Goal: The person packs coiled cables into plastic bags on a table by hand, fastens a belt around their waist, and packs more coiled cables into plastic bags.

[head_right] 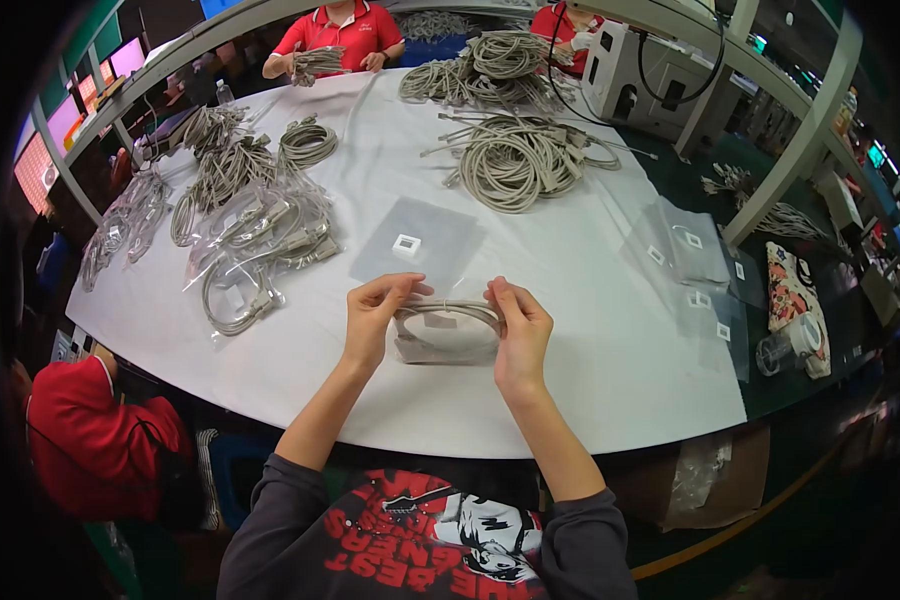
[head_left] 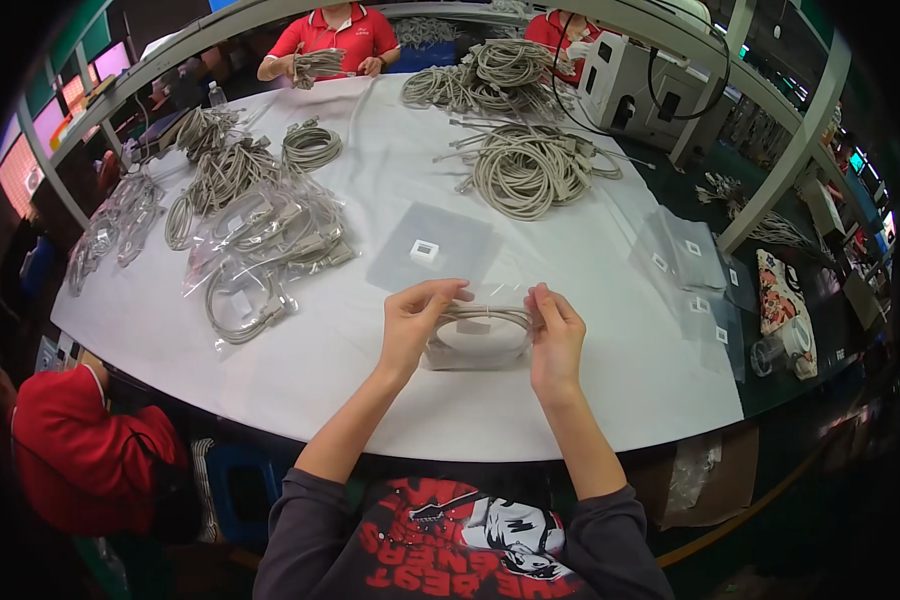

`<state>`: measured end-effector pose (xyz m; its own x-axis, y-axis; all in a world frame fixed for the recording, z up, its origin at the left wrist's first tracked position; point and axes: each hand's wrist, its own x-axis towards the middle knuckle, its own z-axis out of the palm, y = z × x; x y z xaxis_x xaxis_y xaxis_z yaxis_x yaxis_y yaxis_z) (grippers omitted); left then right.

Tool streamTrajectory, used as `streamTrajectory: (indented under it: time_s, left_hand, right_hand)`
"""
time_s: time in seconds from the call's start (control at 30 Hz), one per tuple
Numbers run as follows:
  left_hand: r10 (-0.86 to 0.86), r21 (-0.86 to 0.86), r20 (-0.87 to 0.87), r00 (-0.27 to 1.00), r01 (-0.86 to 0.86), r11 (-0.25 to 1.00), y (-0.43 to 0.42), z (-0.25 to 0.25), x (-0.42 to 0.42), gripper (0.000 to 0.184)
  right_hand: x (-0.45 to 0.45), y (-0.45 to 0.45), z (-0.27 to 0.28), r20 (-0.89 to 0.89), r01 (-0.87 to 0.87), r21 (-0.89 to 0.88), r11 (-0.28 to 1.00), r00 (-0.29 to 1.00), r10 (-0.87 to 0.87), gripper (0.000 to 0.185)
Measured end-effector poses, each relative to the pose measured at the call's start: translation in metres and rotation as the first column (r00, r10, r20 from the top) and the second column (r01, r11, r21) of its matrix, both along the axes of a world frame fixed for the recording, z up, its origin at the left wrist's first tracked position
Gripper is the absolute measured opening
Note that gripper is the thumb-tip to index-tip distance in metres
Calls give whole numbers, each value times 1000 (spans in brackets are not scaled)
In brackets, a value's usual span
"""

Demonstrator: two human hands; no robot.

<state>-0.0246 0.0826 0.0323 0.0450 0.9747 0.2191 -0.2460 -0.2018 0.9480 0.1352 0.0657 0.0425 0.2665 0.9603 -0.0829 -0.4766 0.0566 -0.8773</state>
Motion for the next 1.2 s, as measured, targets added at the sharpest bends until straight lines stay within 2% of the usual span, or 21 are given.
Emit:
streamTrajectory:
  time_s: [0.13,0.27,0.37,0.4,0.43,0.47,0.53,0.57,0.6,0.63,0.67,0.7,0.73,0.77,0.83,0.97,1.0,1.07,1.1,1.17,1.2]
  left_hand:
    - [180,-139,101,978,-165,976,-4,0,-3,23]
    - [141,-56,210,967,-132,990,-4,-24,-11,21]
    - [46,78,26,999,-48,996,-11,-31,-14,20]
    - [59,79,27,998,-61,995,-8,-28,-20,20]
    - [172,11,171,970,-177,984,-1,-23,-30,19]
    - [283,-72,303,910,-274,959,7,-17,-42,20]
    - [520,-127,344,782,-511,850,27,1,-84,18]
    - [584,-77,354,731,-599,797,42,-2,-118,16]
    - [682,-68,355,639,-710,701,55,2,-149,20]
    - [749,16,223,624,-770,637,73,-15,-199,30]
    - [922,152,-79,379,-909,387,84,-28,-230,39]
    - [950,362,-312,26,-921,144,85,-23,-237,50]
    - [951,365,-309,33,-919,151,87,-25,-235,50]
    - [853,502,-519,-58,-828,249,83,-31,-231,53]
    - [538,623,-770,-342,-588,516,71,-34,-217,58]
    - [494,583,-806,-326,-579,570,95,-74,-235,58]
    - [497,573,-813,-304,-575,584,99,-78,-235,58]
    - [476,560,-824,-308,-575,597,99,-75,-238,58]
    - [469,562,-823,-319,-575,595,100,-70,-241,58]
    - [505,595,-797,-331,-570,567,99,-66,-240,57]
    - [534,624,-773,-343,-564,541,97,-66,-236,55]
  right_hand:
    - [-2,-4,-5,80,15,48,999,997,-19,16]
    - [-1,-2,-8,40,39,31,999,998,-40,14]
    - [-7,-2,-5,-5,1,78,997,1000,-1,15]
    - [-7,-2,-4,-26,4,100,995,1000,-1,15]
    - [-6,-1,-4,-23,-5,100,995,1000,7,15]
    - [-3,0,-5,5,-16,100,995,1000,16,16]
    - [6,0,-5,61,-23,100,995,998,17,18]
    - [12,2,-6,63,-14,101,995,998,7,18]
    - [19,4,-11,100,-28,80,996,995,20,19]
    - [24,7,-17,134,-41,54,998,990,33,21]
    - [28,8,-22,168,-54,28,998,985,48,23]
    - [29,9,-25,167,-45,27,999,985,40,23]
    - [28,13,-26,194,-48,18,999,980,44,23]
    - [26,17,-28,220,-50,7,999,974,48,23]
    - [21,27,-32,247,-39,-8,999,968,40,23]
    - [12,55,-40,470,-244,-82,966,845,253,19]
    - [14,67,-46,481,-223,-90,971,844,238,19]
    - [19,99,-61,726,-287,-76,955,641,250,17]
    - [21,116,-61,731,-284,-73,956,637,245,17]
    - [30,154,-56,901,-180,84,980,433,2,17]
    - [37,179,-58,921,-160,221,962,358,-153,16]
